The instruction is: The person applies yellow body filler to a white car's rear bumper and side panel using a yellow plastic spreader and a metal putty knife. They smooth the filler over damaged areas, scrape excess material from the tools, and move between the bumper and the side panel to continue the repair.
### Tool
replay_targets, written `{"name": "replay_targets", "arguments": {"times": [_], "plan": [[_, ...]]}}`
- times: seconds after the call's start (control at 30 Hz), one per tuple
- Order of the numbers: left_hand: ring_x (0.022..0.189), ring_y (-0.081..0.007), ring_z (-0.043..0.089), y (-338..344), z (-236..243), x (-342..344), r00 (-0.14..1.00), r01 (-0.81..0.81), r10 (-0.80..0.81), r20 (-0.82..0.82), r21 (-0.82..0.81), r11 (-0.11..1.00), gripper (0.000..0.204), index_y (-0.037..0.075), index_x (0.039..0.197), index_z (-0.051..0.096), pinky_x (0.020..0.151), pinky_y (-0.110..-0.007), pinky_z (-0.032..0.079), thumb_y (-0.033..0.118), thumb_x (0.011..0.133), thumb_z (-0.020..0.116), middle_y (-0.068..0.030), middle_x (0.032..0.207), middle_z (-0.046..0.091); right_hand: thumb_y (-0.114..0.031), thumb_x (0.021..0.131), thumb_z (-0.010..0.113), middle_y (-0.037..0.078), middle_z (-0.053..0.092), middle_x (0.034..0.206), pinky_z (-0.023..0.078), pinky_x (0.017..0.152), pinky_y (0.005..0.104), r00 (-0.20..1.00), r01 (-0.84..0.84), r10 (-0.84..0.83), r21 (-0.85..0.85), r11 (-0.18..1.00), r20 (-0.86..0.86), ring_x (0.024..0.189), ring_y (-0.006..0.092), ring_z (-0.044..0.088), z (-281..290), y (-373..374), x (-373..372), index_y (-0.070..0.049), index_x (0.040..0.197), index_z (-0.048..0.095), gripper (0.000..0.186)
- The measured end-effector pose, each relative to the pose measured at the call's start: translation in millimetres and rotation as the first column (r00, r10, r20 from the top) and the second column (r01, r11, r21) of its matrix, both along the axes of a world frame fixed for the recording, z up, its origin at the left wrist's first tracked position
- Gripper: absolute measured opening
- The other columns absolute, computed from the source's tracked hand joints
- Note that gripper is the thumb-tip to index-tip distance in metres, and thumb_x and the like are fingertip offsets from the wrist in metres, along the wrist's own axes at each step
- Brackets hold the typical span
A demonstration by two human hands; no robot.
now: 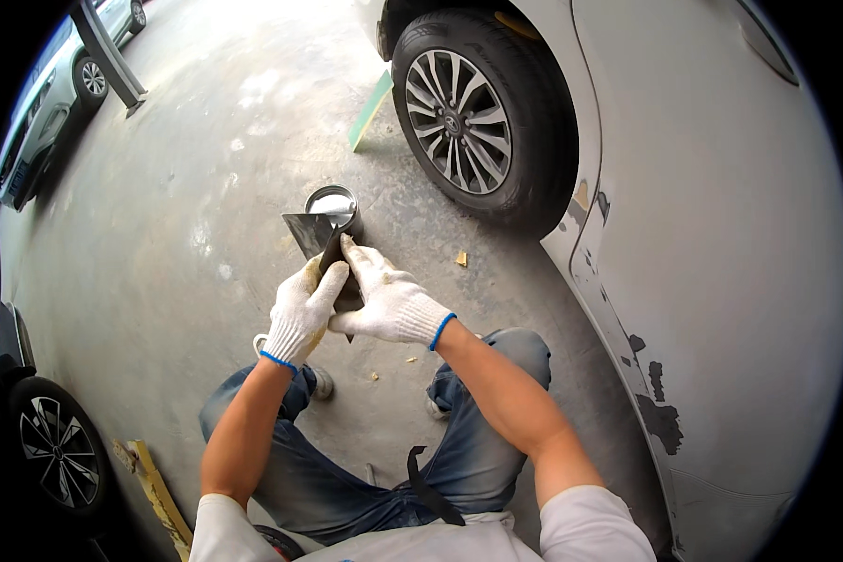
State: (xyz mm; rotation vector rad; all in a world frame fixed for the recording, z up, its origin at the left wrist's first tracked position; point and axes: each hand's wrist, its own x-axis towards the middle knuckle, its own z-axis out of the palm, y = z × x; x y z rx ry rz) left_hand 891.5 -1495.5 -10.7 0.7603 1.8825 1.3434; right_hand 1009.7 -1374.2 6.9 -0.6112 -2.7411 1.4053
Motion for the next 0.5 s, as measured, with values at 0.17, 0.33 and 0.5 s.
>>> {"name": "replay_targets", "arguments": {"times": [0.17, 0.33, 0.5], "plan": [[0.099, -0.0274, 0.071, 14, 17, 12, 0.987, 0.069, -0.094, -0.131, -0.18, 0.981, 0.061, 0.003, 0.14, 0.053, 0.089, -0.033, 0.052, 0.046, 0.097, 0.056, -0.0219, 0.113, 0.07, -0.033, 0.078, 0.074, 0.019, 0.039, 0.149, 0.045, 0.108, 0.0403, 0.99, 0.137, -0.139, 0.108, 0.985, 0.016, 0.13, 0.0352, 0.049, -26, -16, 2, -0.003, 0.155, 0.022, 0.098], [0.105, -0.0265, 0.068, 15, 10, 9, 0.963, 0.038, -0.073, -0.259, -0.139, 0.99, 0.054, 0.007, 0.14, 0.054, 0.091, -0.035, 0.051, 0.042, 0.098, 0.055, -0.0194, 0.114, 0.07, -0.027, 0.079, 0.074, 0.017, 0.044, 0.147, 0.045, 0.108, 0.0391, 0.987, 0.146, -0.153, -0.125, 0.981, -0.05, 0.127, 0.0339, 0.054, -12, -3, 8, -0.011, 0.154, 0.029, 0.089], [0.105, -0.0355, 0.067, 12, 10, 14, 0.898, 0.053, -0.106, -0.428, -0.136, 0.989, 0.053, 0.005, 0.137, 0.055, 0.089, -0.04, 0.053, 0.042, 0.099, 0.054, -0.0218, 0.114, 0.069, -0.025, 0.078, 0.072, 0.022, 0.051, 0.141, 0.047, 0.104, 0.0411, 0.987, 0.135, -0.145, -0.118, 0.984, -0.074, 0.123, 0.036, 0.056, -13, 5, 20, -0.007, 0.151, 0.034, 0.084]]}}
